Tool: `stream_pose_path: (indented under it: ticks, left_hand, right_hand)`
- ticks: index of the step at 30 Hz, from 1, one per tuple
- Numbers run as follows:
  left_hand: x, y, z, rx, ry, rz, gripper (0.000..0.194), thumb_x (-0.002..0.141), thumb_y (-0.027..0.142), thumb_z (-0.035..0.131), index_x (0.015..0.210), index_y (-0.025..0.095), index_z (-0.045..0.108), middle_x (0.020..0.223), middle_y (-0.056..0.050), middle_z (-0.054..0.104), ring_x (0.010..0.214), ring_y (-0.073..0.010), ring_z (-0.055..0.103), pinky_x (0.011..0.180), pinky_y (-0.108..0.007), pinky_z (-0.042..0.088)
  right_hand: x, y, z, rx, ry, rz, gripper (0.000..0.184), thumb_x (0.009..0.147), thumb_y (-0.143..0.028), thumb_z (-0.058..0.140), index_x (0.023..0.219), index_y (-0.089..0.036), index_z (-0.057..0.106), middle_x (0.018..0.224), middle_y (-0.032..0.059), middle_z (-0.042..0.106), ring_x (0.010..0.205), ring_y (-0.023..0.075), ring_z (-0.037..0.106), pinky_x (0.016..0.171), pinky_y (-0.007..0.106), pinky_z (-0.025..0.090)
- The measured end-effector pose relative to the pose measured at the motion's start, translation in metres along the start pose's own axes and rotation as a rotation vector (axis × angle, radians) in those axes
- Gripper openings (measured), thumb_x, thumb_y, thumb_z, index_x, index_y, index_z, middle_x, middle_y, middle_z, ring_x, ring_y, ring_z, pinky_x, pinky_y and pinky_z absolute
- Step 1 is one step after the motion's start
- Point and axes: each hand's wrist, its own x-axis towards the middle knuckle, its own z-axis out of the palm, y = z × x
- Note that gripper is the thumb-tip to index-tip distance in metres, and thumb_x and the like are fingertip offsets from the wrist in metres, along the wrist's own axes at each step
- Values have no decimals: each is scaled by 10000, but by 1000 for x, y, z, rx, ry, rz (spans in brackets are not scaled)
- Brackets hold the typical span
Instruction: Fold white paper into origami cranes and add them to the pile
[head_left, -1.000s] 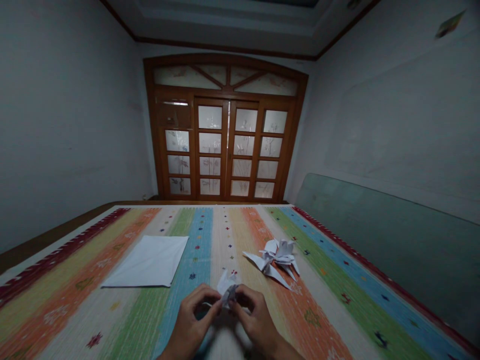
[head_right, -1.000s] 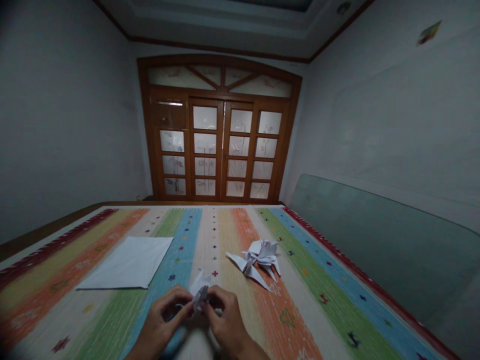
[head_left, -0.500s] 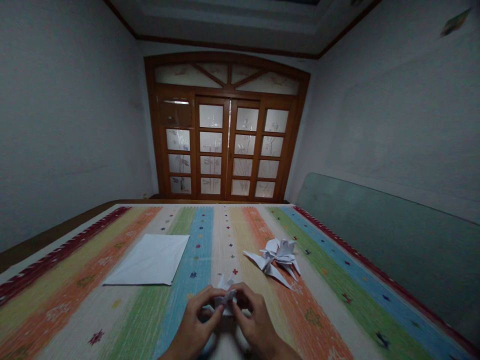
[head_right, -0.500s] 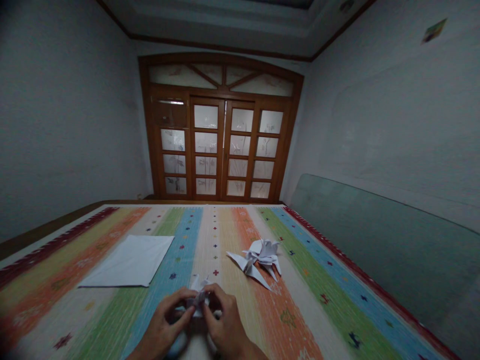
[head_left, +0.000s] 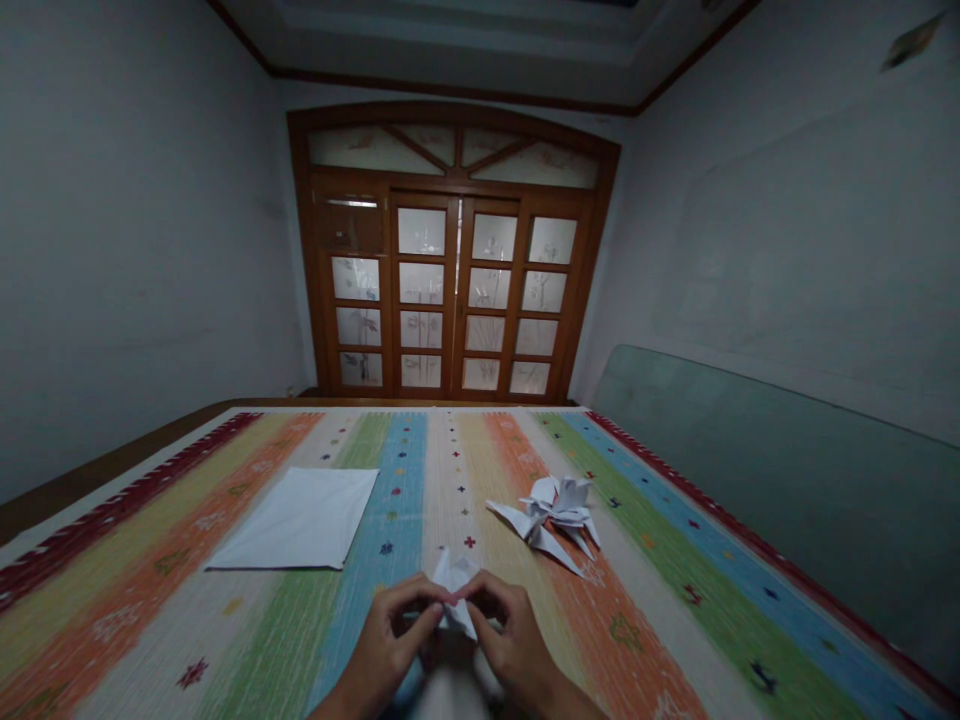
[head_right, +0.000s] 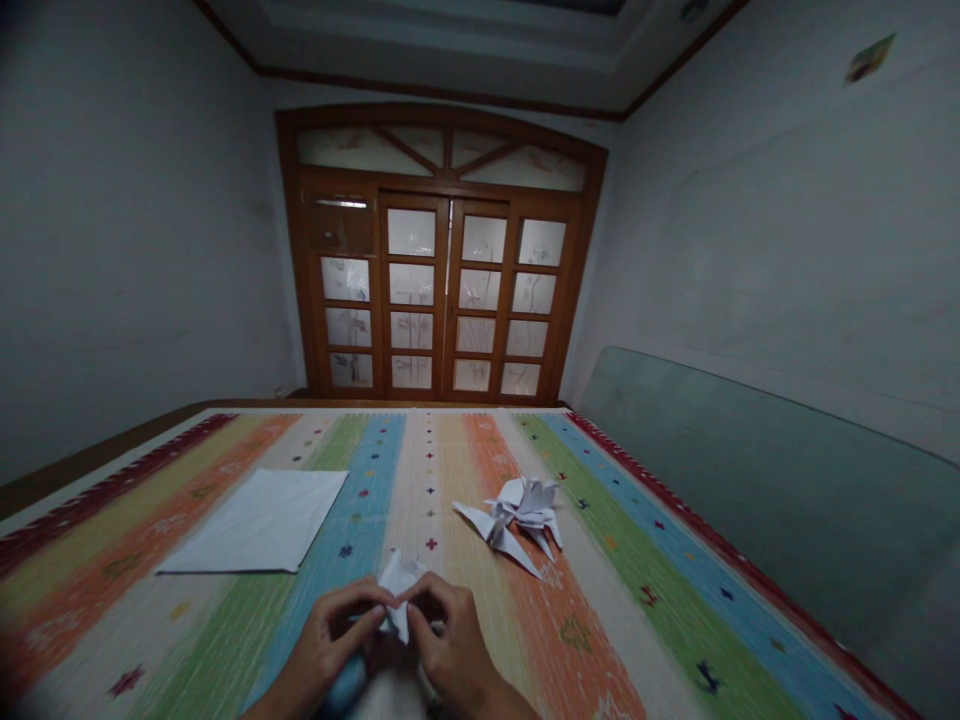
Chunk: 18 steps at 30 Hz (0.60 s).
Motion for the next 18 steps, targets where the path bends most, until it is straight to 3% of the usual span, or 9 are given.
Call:
stream_pose_path:
  ticks: [7, 12, 18]
  left_hand:
    - [0, 3, 1, 165, 95, 46, 315, 838, 488, 712, 883, 205, 846, 760, -79, 715, 622, -173, 640, 499, -215, 478]
    - [0, 3, 2, 249, 167, 64, 250, 799, 417, 721, 744, 206, 842, 678, -64, 709, 631, -189, 658, 531, -232, 476]
    - [-4, -1, 2, 309, 223, 35, 214, 761, 402, 757, 839, 209, 803, 675, -31, 728, 623, -192, 653, 503, -226, 470]
  right_hand:
    - [-1, -1, 0, -121, 57, -7, 338, 937, -451, 603, 939, -175, 797, 792, 89, 774, 725, 203, 725, 652, 263, 550]
    - [-4, 5, 4, -194, 109, -38, 350, 917, -485, 633, 909, -193, 827, 820, 120, 797, 709, 228, 751, 643, 284, 576]
    - [-5, 7, 6, -274, 77, -79, 335, 950, -474, 604, 979, -221, 822, 858, 114, 800, 769, 231, 758, 704, 296, 573]
